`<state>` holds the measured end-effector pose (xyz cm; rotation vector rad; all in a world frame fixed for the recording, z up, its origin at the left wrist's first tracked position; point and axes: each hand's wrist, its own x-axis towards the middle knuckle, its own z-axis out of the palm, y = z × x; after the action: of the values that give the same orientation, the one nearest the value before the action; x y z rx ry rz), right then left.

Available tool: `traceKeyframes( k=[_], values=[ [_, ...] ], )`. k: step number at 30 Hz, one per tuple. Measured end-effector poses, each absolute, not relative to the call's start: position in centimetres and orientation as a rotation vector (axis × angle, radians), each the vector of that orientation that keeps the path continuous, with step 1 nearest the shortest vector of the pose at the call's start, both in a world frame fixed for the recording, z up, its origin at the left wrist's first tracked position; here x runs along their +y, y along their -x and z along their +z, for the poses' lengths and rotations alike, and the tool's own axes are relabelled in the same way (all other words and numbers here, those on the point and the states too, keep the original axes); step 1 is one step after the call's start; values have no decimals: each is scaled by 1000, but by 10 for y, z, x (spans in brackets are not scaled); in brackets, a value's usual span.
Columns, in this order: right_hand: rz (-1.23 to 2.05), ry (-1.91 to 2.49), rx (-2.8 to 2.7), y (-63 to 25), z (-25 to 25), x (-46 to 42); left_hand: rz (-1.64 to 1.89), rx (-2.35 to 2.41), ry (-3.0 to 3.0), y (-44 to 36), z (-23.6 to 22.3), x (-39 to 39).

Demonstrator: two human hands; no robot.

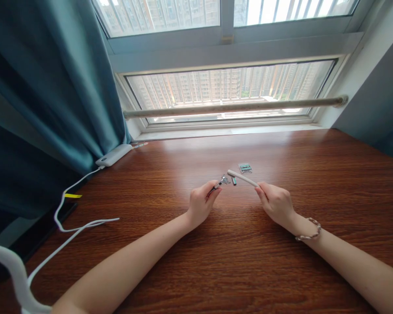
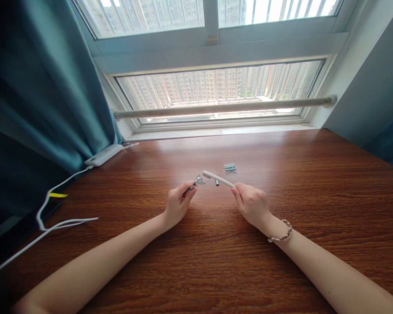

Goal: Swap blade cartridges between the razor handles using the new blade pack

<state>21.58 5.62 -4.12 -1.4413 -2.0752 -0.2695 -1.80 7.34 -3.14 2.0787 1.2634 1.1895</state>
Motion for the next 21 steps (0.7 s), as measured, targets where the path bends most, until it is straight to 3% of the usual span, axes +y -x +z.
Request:
traceKeyframes(
  k=[12, 21],
  values=[
    [-48, 1356, -2072, -215, -40, 57, 1158, 1254, -2115, 17, -32, 72],
    [-121, 1335, -2050, -216, -38, 55, 1150, 1289, -2155, 17, -33, 73]
  ],
)
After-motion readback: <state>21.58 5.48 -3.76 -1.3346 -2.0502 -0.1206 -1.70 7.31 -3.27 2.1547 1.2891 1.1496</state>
